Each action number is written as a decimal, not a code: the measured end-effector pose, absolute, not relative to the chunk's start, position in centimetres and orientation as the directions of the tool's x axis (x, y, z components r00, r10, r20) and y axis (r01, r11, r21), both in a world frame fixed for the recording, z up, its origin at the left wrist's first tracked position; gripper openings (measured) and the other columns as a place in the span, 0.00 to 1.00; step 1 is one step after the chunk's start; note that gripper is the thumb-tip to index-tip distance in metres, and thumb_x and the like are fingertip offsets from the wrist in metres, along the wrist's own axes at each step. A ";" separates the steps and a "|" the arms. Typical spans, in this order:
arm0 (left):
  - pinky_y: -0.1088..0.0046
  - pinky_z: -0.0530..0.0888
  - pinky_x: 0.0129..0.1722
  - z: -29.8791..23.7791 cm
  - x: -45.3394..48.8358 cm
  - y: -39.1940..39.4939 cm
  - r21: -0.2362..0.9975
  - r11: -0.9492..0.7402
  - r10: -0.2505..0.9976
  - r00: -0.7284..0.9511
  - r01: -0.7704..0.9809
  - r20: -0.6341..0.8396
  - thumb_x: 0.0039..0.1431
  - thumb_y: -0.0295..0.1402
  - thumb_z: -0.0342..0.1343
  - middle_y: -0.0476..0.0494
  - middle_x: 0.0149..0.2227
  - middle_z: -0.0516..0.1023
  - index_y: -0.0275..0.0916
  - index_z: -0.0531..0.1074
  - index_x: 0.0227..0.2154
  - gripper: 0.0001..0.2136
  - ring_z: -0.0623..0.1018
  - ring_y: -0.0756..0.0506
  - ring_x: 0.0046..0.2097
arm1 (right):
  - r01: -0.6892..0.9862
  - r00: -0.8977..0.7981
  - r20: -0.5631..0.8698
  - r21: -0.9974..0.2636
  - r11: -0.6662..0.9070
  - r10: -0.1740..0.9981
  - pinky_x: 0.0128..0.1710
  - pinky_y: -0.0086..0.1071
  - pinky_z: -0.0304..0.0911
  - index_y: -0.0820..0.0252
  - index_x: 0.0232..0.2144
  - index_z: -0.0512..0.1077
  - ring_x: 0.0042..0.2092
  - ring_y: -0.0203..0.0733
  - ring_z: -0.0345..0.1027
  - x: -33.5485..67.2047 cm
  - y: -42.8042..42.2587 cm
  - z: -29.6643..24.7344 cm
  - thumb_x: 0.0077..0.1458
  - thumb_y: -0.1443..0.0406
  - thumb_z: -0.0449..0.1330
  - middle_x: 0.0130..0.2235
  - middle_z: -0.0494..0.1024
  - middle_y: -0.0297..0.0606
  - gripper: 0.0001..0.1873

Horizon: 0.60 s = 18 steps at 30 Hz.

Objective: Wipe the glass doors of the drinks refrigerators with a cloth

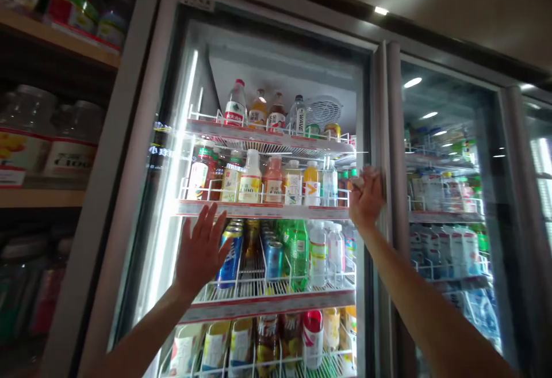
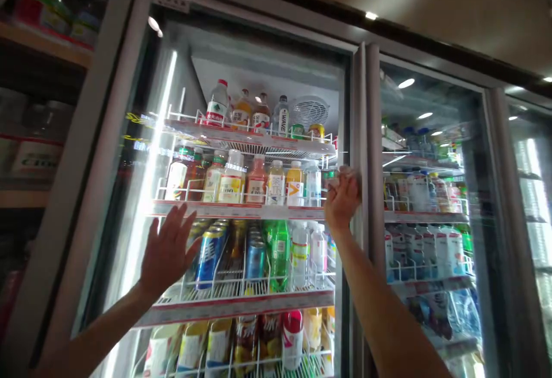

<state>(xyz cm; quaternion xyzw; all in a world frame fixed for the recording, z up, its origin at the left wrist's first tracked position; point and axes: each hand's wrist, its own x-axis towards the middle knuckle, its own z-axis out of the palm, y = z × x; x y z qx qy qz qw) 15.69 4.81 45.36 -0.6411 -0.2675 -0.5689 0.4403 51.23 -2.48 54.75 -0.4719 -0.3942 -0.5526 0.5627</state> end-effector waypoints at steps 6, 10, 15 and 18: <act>0.53 0.47 0.63 45.1 15.6 4.8 -0.250 -0.499 -0.131 0.213 0.830 0.968 0.61 0.39 0.47 0.39 0.65 0.47 0.44 0.39 0.64 0.32 0.50 0.40 0.66 | 0.933 -0.357 0.932 0.352 0.079 0.057 0.59 0.49 0.51 0.52 0.60 0.55 0.65 0.48 0.45 45.8 -1.9 46.7 0.58 0.67 0.47 0.63 0.56 0.41 0.27; 0.53 0.47 0.63 44.6 15.6 4.7 -0.257 -0.482 -0.128 0.223 0.838 0.966 0.61 0.37 0.47 0.39 0.65 0.46 0.44 0.39 0.64 0.32 0.48 0.40 0.66 | 0.999 -0.033 0.997 0.031 -0.036 -0.073 0.55 0.54 0.54 0.59 0.60 0.56 0.63 0.54 0.50 49.3 -3.0 45.9 0.59 0.64 0.46 0.62 0.57 0.50 0.26; 0.52 0.46 0.63 44.6 15.8 4.7 -0.261 -0.472 -0.129 0.227 0.842 0.965 0.61 0.37 0.49 0.38 0.65 0.46 0.43 0.38 0.64 0.33 0.48 0.40 0.66 | 0.998 0.023 0.994 -0.017 0.057 -0.105 0.55 0.54 0.54 0.56 0.63 0.50 0.64 0.54 0.47 45.9 -2.8 42.6 0.59 0.65 0.47 0.63 0.55 0.49 0.29; 0.53 0.47 0.63 43.6 15.1 4.7 -0.275 -0.483 -0.112 0.253 0.831 0.961 0.61 0.37 0.49 0.38 0.65 0.47 0.44 0.38 0.64 0.33 0.48 0.40 0.66 | 0.947 -0.304 0.941 0.282 0.151 0.148 0.60 0.51 0.49 0.50 0.62 0.50 0.65 0.48 0.46 42.6 -3.0 39.1 0.58 0.68 0.47 0.62 0.58 0.41 0.30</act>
